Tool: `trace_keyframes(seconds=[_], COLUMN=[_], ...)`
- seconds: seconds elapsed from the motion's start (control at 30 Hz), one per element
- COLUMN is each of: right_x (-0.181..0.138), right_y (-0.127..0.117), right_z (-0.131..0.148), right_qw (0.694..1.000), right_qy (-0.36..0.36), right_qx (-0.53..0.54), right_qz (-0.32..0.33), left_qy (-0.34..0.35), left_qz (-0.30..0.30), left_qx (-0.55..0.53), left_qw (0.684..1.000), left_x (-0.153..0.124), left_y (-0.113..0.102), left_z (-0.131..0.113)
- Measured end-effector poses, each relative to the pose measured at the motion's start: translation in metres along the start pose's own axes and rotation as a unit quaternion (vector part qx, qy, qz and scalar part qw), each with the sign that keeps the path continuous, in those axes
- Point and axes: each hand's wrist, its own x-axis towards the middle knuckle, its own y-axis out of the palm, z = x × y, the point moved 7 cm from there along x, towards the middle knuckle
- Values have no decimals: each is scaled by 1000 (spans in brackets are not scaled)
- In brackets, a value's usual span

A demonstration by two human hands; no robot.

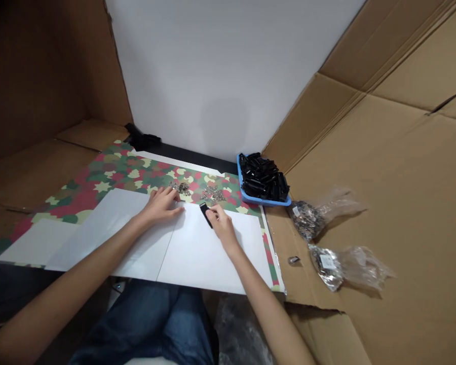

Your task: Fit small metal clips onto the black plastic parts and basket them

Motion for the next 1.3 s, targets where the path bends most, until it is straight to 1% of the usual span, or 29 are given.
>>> trace_keyframes(seconds=[0.13,0.2,0.23,0.3,0.33,0.43,0.53,0.6,0.73,0.93,1.1,1.3], right_x=[7,10,12,18,21,34,43,46,49,53,58,56], right_y=[-39,-49,-49,-38,-28,11,40,49,54,59,65,65], right_z=[0,6,12,29,39,64,72,70,60,51,44,41], right_qw=[993,988,986,986,987,990,983,976,964,951,945,948], right_qy=[-15,-19,-24,-41,-52,-77,-72,-59,-30,2,9,5], right_qx=[-108,-146,-156,-156,-146,-86,5,68,163,243,267,262], right_qz=[-38,-56,-61,-49,-29,76,167,196,207,190,187,182], left_qy=[-4,-1,2,7,9,20,29,28,25,21,30,70], left_qz=[-16,-26,-30,-36,-39,-46,-49,-51,-44,-34,-35,-46], left_qx=[-64,-98,-115,-146,-160,-195,-226,-246,-286,-330,-353,-355], left_qw=[998,995,993,989,986,979,972,968,957,943,934,931], left_x=[4,5,5,6,6,8,9,10,12,16,16,11], left_y=[-7,-10,-11,-11,-12,-11,-9,-7,-4,-2,-3,-11], left_z=[1,1,1,1,2,5,7,9,11,14,14,8])
